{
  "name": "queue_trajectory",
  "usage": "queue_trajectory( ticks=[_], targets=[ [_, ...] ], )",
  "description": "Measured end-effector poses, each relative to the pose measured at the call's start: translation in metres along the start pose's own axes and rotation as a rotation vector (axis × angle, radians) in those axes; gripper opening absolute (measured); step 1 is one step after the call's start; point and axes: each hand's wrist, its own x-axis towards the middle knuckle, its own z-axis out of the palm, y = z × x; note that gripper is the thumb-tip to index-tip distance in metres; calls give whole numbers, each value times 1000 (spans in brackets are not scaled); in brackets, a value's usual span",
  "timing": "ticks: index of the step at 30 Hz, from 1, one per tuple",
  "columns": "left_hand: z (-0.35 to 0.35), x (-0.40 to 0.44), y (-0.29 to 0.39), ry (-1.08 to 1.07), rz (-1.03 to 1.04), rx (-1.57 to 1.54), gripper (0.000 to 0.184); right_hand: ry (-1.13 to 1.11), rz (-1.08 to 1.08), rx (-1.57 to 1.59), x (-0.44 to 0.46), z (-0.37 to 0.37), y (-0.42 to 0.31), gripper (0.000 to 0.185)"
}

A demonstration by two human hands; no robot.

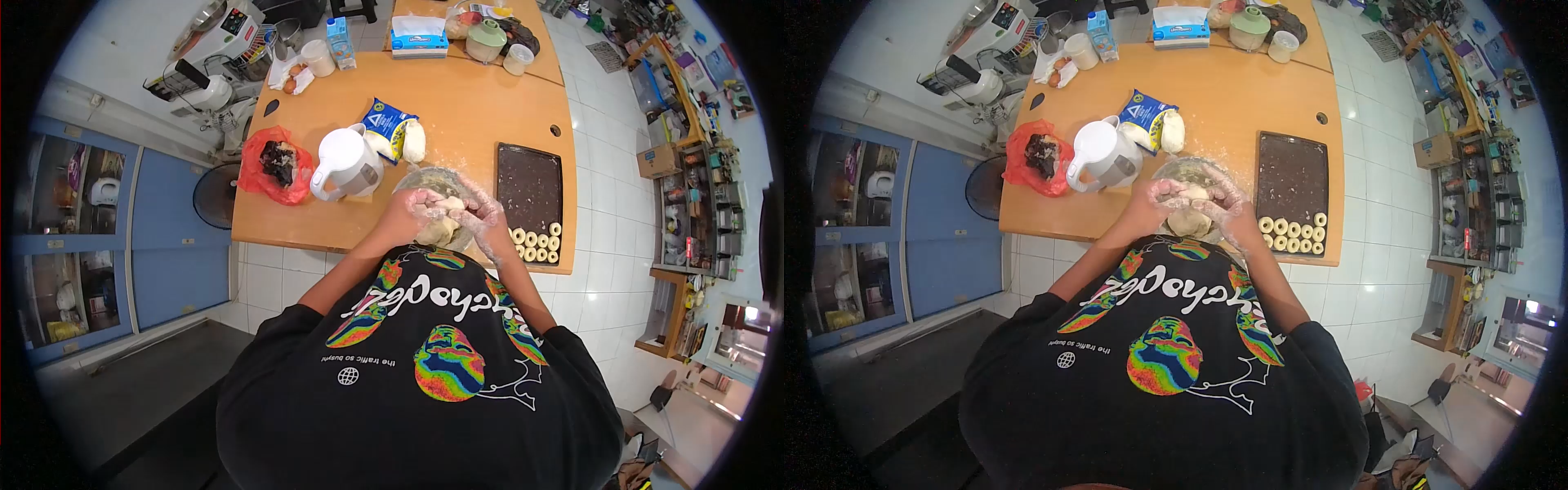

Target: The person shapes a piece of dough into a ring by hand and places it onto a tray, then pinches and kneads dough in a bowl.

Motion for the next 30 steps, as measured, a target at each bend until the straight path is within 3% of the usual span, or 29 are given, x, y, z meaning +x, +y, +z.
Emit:
queue_trajectory(
  ticks=[4, 7, 8, 9, 12, 14, 15, 17, 18, 20, 23, 25, 28, 30],
  targets=[
    [3, -3, 11, 108, 57, 275, 25, 117, -26, -93, 2, 3, 11, 57],
    [3, -2, 9, 41, 106, 186, 33, 243, -58, -62, 3, -2, 12, 46],
    [6, -2, 3, 2, 91, 19, 34, 307, -38, -64, 3, -3, 12, 38],
    [8, -3, 4, -35, 74, -148, 34, 306, -39, -64, 4, -8, 15, 38],
    [13, -2, 6, 91, 17, 44, 25, 206, 34, -258, 6, -15, 18, 30],
    [17, 0, -5, 129, -74, -97, 24, 164, 27, -181, 0, -7, 14, 21],
    [19, 1, -7, 171, -157, -234, 24, 165, 34, -179, -3, -8, 10, 21],
    [18, 1, -7, 266, -98, -190, 20, 26, 35, -86, -4, -11, 3, 23],
    [16, 2, -9, 298, -62, -113, 19, -28, -21, -184, -4, -14, 6, 26],
    [21, 2, -11, 329, -25, -39, 19, 18, 0, -188, -4, -16, 12, 27],
    [26, 0, 15, 303, -5, 37, 21, 87, -38, -167, 0, -19, 14, 28],
    [26, -1, 29, 163, 85, -52, 25, 86, -94, -31, 0, -25, 10, 27],
    [31, -1, 36, 122, 195, 53, 26, 123, 14, -83, -2, -25, 0, 27],
    [32, 3, 31, 137, 110, 97, 27, 72, -21, -135, 4, -29, 9, 30]
  ],
)
